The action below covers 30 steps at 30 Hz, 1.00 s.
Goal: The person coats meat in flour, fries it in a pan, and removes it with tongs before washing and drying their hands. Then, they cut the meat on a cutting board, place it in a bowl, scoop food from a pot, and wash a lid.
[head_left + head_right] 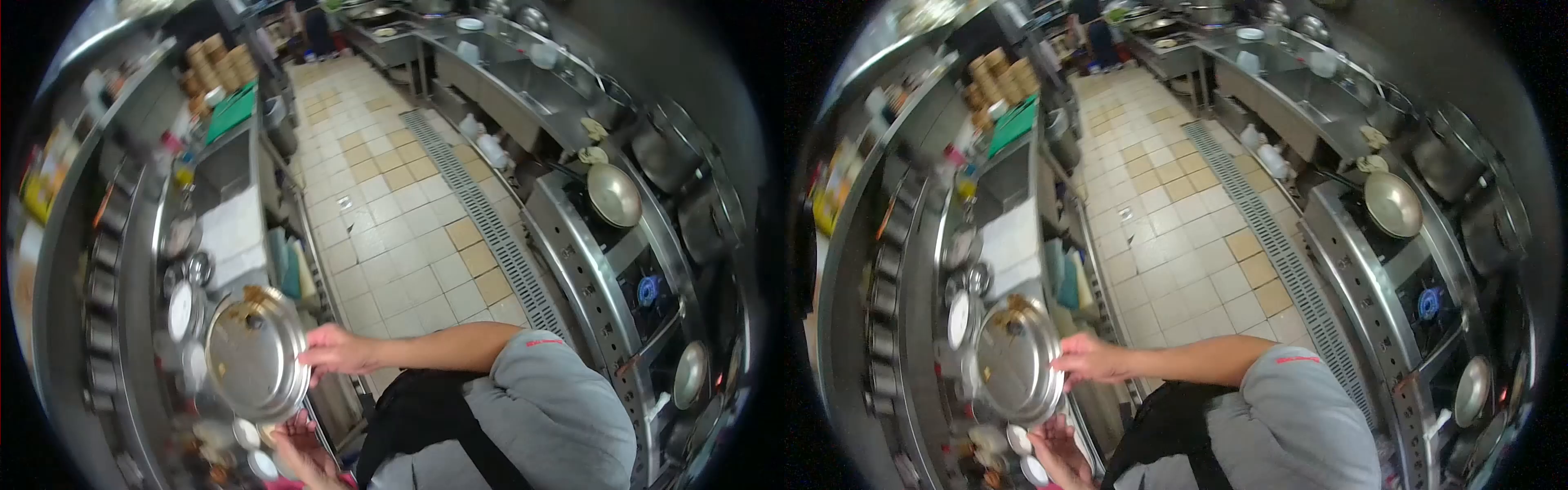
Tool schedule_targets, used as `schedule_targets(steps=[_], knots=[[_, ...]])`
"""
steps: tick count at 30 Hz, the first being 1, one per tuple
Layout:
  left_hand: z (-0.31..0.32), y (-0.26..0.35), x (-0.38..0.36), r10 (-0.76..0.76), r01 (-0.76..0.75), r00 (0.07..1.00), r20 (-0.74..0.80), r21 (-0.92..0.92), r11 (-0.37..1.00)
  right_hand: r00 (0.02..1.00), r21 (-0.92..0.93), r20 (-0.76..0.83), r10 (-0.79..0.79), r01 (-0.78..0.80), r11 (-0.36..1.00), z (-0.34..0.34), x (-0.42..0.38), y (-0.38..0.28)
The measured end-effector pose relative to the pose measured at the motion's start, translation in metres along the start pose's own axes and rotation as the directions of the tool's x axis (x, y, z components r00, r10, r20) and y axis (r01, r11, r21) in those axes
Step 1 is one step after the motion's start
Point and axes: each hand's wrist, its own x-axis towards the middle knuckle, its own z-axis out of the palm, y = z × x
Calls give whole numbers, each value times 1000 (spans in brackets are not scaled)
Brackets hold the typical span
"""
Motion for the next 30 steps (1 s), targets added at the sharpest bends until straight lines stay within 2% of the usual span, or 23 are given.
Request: schedule_targets(steps=[1, 2, 3, 5, 7, 9, 11, 14, 16, 18, 19, 22, 25, 30], knots=[[17, -11, 19, -43, 42, 994, 100, 3, 999, 996, 5, -80, -45, 46, 999, -30, -7, -29], [27, -25, 38, -128, 126, 981, 147, 26, 992, 984, -41, -133, -119, 115, 993, -68, -13, -51], [28, -40, 54, -131, 128, 978, 161, 26, 991, 965, -80, -194, -179, 166, 983, -103, -22, -76], [12, -75, 78, -348, 305, 928, 131, 267, 914, 891, -133, -337, -304, 274, 952, -164, -46, -125], [-25, -115, 92, -532, 493, 846, 32, 335, 803, 757, -229, -488, -435, 370, 900, -217, -73, -171], [-19, -133, 88, -613, 582, 788, -56, 390, 713, 631, -332, -590, -503, 378, 864, -293, -106, -199], [-12, -152, 92, -689, 668, 713, -133, 431, 608, 439, -299, -731, -523, 482, 823, -298, -124, -243], [4, -182, 114, -787, 749, 587, -188, 494, 441, 316, -380, -729, -607, 551, 743, -388, -153, -269], [14, -192, 145, -821, 748, 540, -188, 554, 365, 240, -416, -735, -635, 580, 700, -407, -145, -292], [28, -197, 182, -852, 715, 495, -172, 637, 287, 0, -448, -814, -581, 638, 627, -413, -146, -310], [38, -199, 202, -866, 689, 473, -162, 681, 249, -48, -461, -816, -576, 654, 600, -414, -146, -318], [67, -201, 279, -901, 580, 413, -130, 801, 150, -162, -528, -795, -585, 660, 535, -409, -148, -342], [100, -201, 360, -918, 485, 375, -128, 871, 77, -197, -544, -784, -589, 676, 497, -412, -151, -358], [178, -207, 496, -902, 343, 403, -156, 939, -9, -320, -639, -726, -608, 639, 427, -424, -167, -391]])
